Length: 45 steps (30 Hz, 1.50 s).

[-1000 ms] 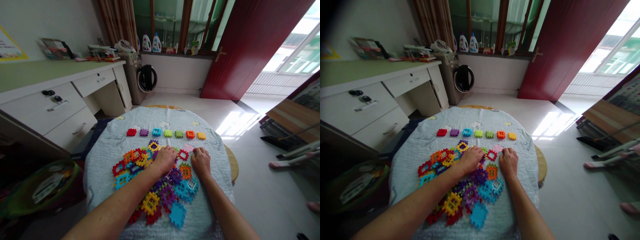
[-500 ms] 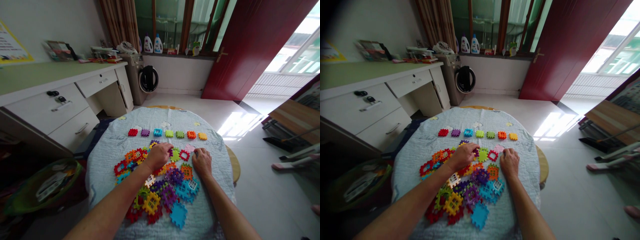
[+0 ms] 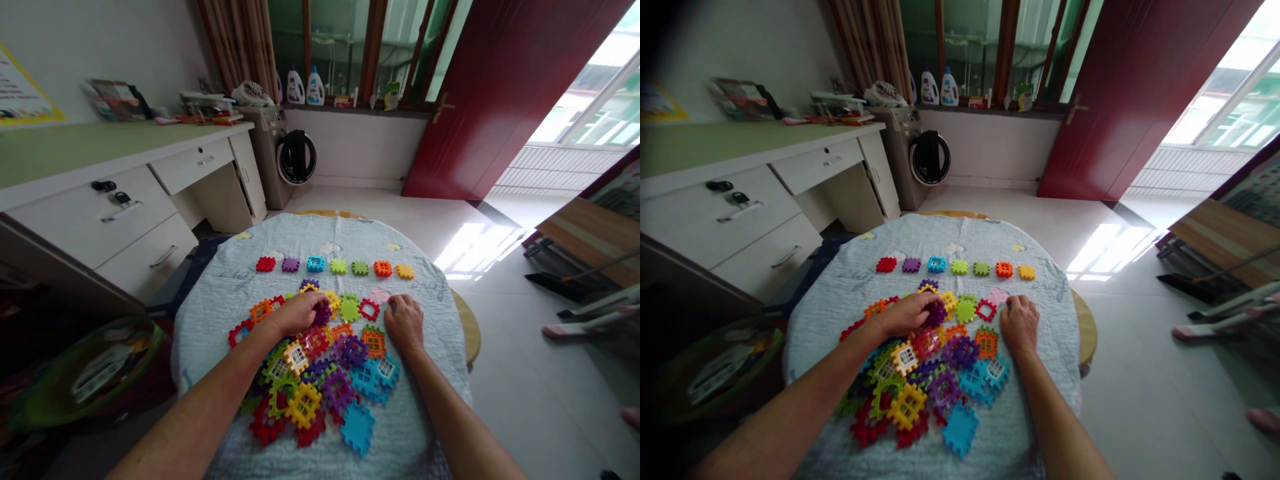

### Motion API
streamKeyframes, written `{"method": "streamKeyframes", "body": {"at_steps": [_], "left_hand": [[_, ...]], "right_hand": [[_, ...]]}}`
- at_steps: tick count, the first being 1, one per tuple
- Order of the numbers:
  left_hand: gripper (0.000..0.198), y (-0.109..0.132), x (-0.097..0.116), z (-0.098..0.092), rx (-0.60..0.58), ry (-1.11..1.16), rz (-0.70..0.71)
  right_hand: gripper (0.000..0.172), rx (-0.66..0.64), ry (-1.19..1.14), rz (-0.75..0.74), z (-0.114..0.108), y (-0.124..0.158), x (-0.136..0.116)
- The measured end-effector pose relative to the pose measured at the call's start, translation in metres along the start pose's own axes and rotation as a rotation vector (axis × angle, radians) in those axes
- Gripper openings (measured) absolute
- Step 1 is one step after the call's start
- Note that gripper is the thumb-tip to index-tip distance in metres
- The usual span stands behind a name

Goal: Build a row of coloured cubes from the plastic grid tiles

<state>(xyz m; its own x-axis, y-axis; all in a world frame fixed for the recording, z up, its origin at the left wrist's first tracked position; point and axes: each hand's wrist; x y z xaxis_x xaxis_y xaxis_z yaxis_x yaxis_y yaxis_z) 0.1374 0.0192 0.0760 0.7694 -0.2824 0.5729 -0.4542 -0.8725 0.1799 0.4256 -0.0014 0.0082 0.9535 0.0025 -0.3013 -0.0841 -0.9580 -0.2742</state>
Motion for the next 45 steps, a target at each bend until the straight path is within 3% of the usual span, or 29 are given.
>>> {"method": "streamKeyframes", "body": {"at_steps": [7, 22, 36, 45], "left_hand": [[0.043, -0.002, -0.001, 0.004, 0.159, -0.231, 0.075], [0.036, 0.002, 0.009, -0.003, 0.039, -0.438, 0.023], [0.054, -0.003, 0.006, -0.005, -0.034, -0.436, 0.030], [0.055, -0.009, 0.010, -0.006, -0.057, -0.448, 0.064]], "right_hand": [[0.019, 0.000, -0.001, -0.002, -0.001, 0.000, -0.001], [0.019, 0.001, 0.004, -0.010, -0.001, 0.001, 0.000], [0.018, 0.011, 0.002, -0.014, -0.002, 0.001, -0.001], [0.018, 0.015, -0.005, -0.019, -0.001, 0.000, 0.000]]}}
Point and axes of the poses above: each hand's wrist, its own y-axis away from the middle knuckle, its own z-axis out of the palm, x = y × z, and after that the axes turned 7 degrees about -z, right-handed
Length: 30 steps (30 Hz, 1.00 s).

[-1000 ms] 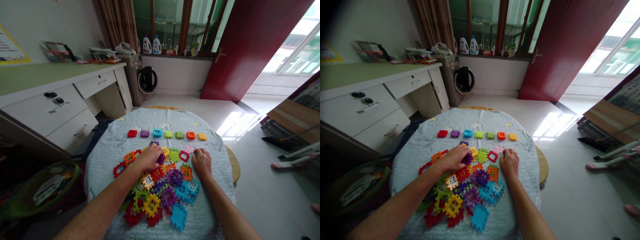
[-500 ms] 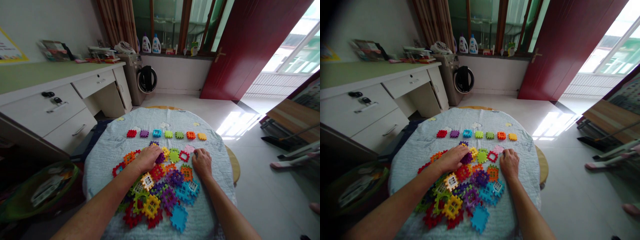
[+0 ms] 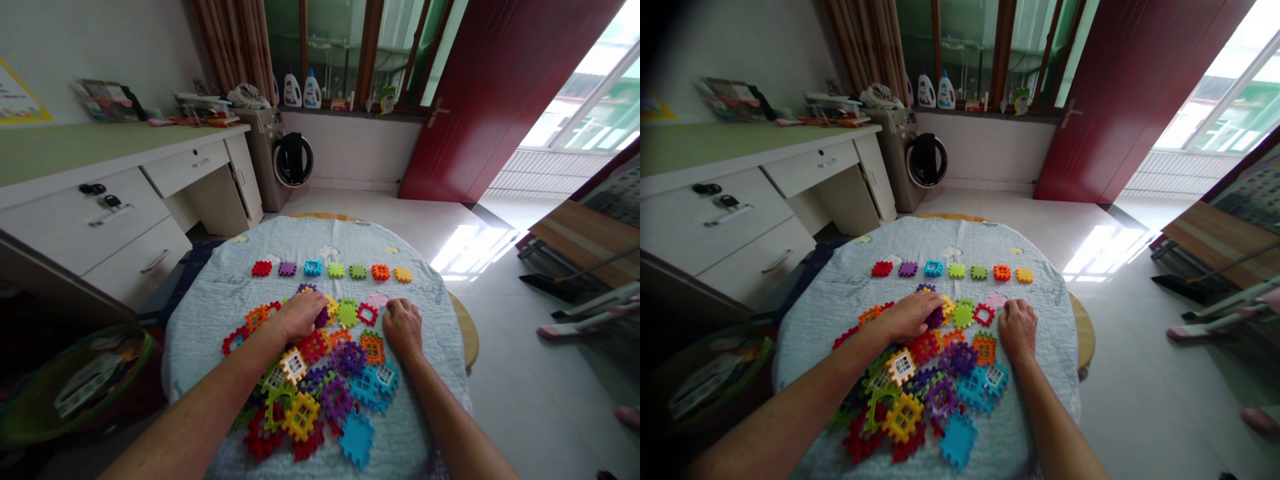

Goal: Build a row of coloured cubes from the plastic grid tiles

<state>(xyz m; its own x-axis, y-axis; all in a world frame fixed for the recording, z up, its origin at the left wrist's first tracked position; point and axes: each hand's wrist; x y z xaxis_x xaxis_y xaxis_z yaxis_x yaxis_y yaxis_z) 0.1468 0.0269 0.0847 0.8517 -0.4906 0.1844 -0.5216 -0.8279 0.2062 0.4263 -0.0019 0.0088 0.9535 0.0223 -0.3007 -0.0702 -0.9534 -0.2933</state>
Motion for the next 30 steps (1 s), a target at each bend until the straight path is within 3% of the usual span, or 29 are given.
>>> {"method": "streamKeyframes", "body": {"at_steps": [7, 15, 25, 30], "left_hand": [[0.065, 0.0024, -0.0018, 0.0096, 0.030, -0.003, 0.037], [0.046, 0.0031, 0.0042, 0.0004, 0.040, -0.091, -0.005], [0.056, 0.0024, 0.0014, 0.0070, 0.058, -0.066, 0.010], [0.046, 0.0011, 0.0015, 0.0042, 0.043, -0.070, 0.015]], "right_hand": [[0.018, -0.002, -0.006, 0.003, 0.0002, -0.0002, -0.0002], [0.019, -0.009, -0.003, 0.009, -0.0011, -0.0002, -0.0012], [0.019, -0.020, 0.016, 0.010, -0.0040, 0.0001, -0.0034], [0.020, -0.021, 0.005, 0.014, -0.0047, 0.0001, -0.0041]]}}
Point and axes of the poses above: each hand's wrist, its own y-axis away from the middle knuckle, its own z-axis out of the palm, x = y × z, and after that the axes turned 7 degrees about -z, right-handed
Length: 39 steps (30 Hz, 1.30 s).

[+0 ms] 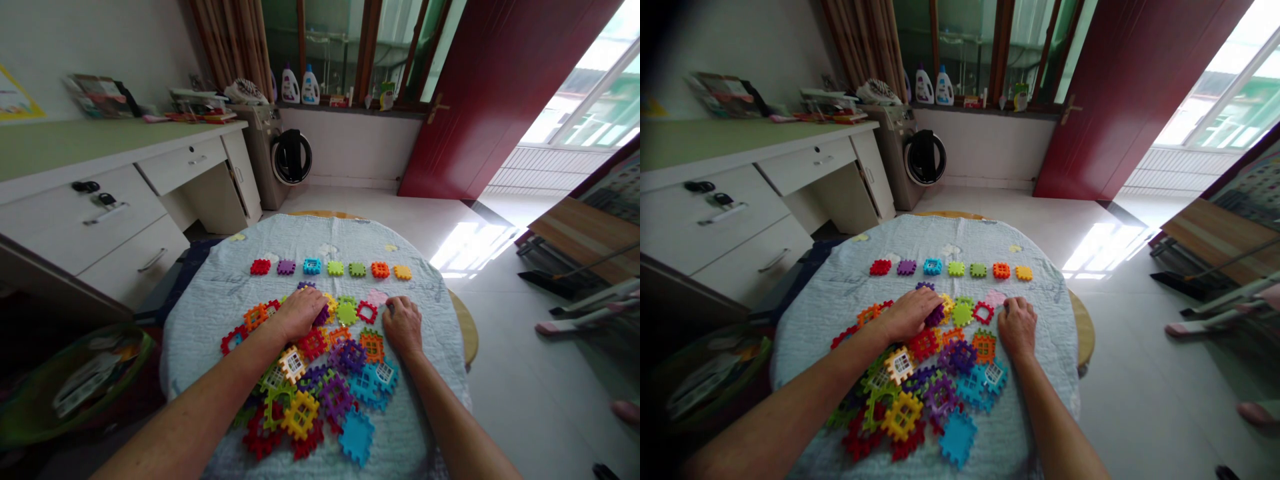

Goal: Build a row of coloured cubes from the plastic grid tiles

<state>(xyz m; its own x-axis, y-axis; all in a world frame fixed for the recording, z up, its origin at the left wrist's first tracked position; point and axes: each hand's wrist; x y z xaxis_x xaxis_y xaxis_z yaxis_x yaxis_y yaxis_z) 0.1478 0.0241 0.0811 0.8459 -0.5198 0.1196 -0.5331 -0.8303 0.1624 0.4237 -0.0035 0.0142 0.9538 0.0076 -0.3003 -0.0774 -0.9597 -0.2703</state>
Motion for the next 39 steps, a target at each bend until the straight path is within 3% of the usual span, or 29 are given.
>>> {"method": "streamKeyframes", "body": {"at_steps": [6, 10, 13, 16, 20, 23, 26, 39], "left_hand": [[0.044, -0.002, 0.001, -0.002, 0.017, 0.023, 0.008], [0.050, 0.007, -0.011, -0.012, 0.111, 0.095, -0.047], [0.053, 0.022, -0.043, -0.024, 0.201, 0.144, -0.171], [0.055, 0.043, -0.095, -0.031, 0.244, 0.112, -0.387], [0.054, 0.069, -0.159, -0.021, 0.155, 0.031, -0.610], [0.055, 0.077, -0.182, -0.006, 0.074, 0.052, -0.656], [0.057, 0.078, -0.189, 0.002, 0.050, 0.115, -0.614], [0.057, 0.072, -0.196, 0.001, 0.002, 0.093, -0.557]], "right_hand": [[0.020, 0.004, 0.001, -0.005, 0.002, 0.000, 0.002], [0.020, 0.008, 0.008, -0.014, 0.003, 0.000, 0.003], [0.020, 0.009, 0.018, -0.017, 0.004, 0.001, 0.004], [0.020, 0.010, 0.027, -0.027, 0.007, 0.000, 0.007], [0.021, 0.010, 0.036, -0.030, 0.009, 0.000, 0.009], [0.021, 0.006, 0.046, -0.034, 0.009, -0.001, 0.009], [0.022, 0.007, 0.057, -0.042, 0.009, -0.001, 0.009], [0.021, 0.003, 0.075, -0.044, 0.009, -0.001, 0.011]]}}
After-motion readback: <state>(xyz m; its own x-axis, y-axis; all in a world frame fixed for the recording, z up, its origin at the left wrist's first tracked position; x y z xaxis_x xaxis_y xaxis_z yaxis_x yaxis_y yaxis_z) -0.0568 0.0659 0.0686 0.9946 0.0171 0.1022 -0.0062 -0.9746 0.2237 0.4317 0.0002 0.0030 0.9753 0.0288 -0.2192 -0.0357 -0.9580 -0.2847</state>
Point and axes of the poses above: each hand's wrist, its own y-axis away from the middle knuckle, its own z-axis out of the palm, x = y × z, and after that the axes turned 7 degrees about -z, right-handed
